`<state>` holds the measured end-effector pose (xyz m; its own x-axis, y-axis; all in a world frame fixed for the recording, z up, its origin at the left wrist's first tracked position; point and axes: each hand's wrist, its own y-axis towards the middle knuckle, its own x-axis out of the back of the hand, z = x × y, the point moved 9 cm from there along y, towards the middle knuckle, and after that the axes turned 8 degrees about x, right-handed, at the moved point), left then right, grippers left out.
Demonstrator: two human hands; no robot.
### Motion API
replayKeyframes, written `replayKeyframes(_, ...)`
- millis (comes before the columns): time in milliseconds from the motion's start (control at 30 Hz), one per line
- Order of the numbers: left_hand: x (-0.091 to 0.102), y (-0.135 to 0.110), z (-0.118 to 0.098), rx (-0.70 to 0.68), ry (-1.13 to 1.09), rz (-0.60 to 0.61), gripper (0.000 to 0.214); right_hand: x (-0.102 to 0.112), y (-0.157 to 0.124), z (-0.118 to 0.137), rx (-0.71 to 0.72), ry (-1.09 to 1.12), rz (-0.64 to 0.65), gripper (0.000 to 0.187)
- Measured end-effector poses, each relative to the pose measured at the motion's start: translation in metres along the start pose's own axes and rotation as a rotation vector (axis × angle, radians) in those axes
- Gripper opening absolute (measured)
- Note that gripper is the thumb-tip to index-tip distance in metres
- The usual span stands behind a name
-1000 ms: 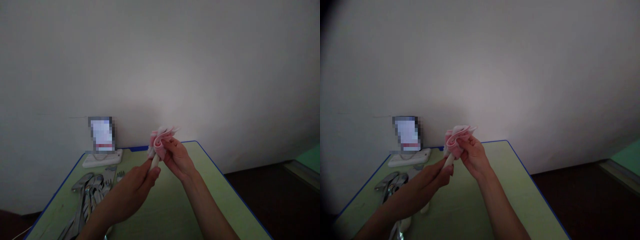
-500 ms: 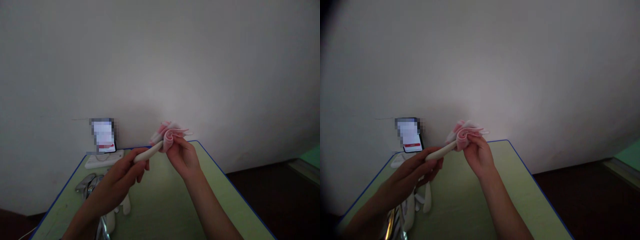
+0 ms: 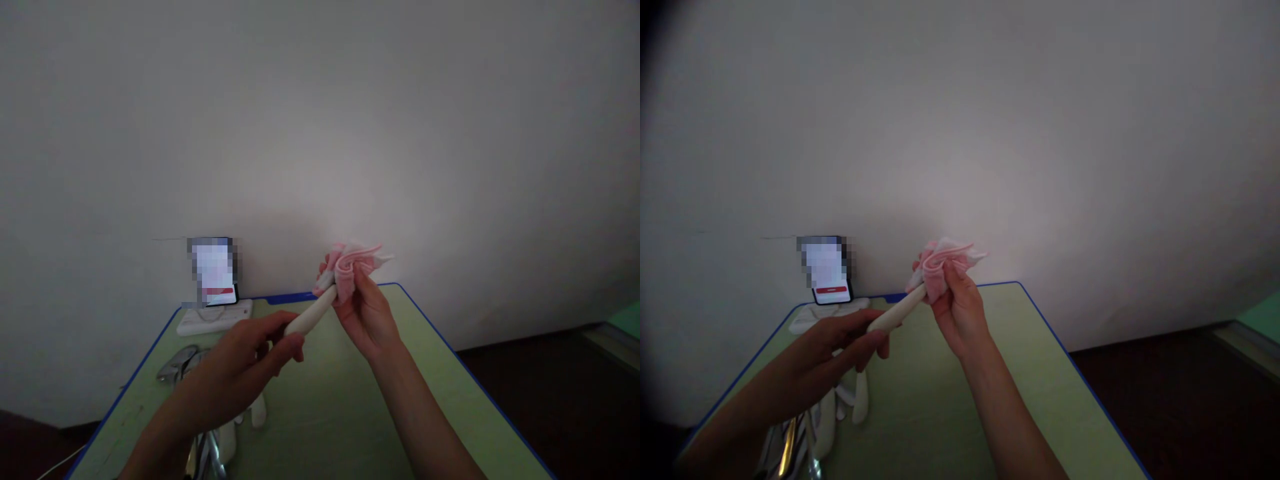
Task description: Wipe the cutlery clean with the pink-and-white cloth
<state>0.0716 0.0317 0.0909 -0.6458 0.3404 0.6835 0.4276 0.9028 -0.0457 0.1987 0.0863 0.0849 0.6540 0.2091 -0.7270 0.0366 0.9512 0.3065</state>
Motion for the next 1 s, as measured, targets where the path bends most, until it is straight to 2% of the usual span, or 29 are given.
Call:
replayKeyframes(100,0.001,-0.001,-0.001,-0.024,0.046,0.002,0.035,0.003,-0.001,0.000,0.053,-0.030,-0.061,0.024)
replayKeyframes(200,-0.005,-0.002,-0.008,-0.060,0.071,0.035,0.034,0.008,-0.006,-0.007,0.069,-0.039,-0.171,0.023)
replayKeyframes(367,-0.014,-0.003,-0.015,-0.049,0.168,0.053,0.036,0.018,-0.016,-0.033,-0.024,0.002,-0.356,0.019)
replayKeyframes(467,-0.012,-0.003,-0.005,0.021,0.223,0.029,0.040,0.019,-0.018,-0.038,-0.052,0.007,-0.378,0.019)
replayKeyframes(600,-0.013,0.000,0.005,0.055,0.285,0.002,0.038,0.013,-0.017,-0.034,-0.038,-0.046,-0.297,0.024)
replayKeyframes(733,-0.011,0.002,0.003,0.021,0.289,-0.052,0.039,0.011,-0.014,-0.028,-0.053,-0.168,-0.196,0.031)
replayKeyframes(1000,0.021,-0.011,0.003,-0.059,0.113,-0.101,0.039,0.004,-0.009,-0.007,-0.084,-0.554,0.186,0.028)
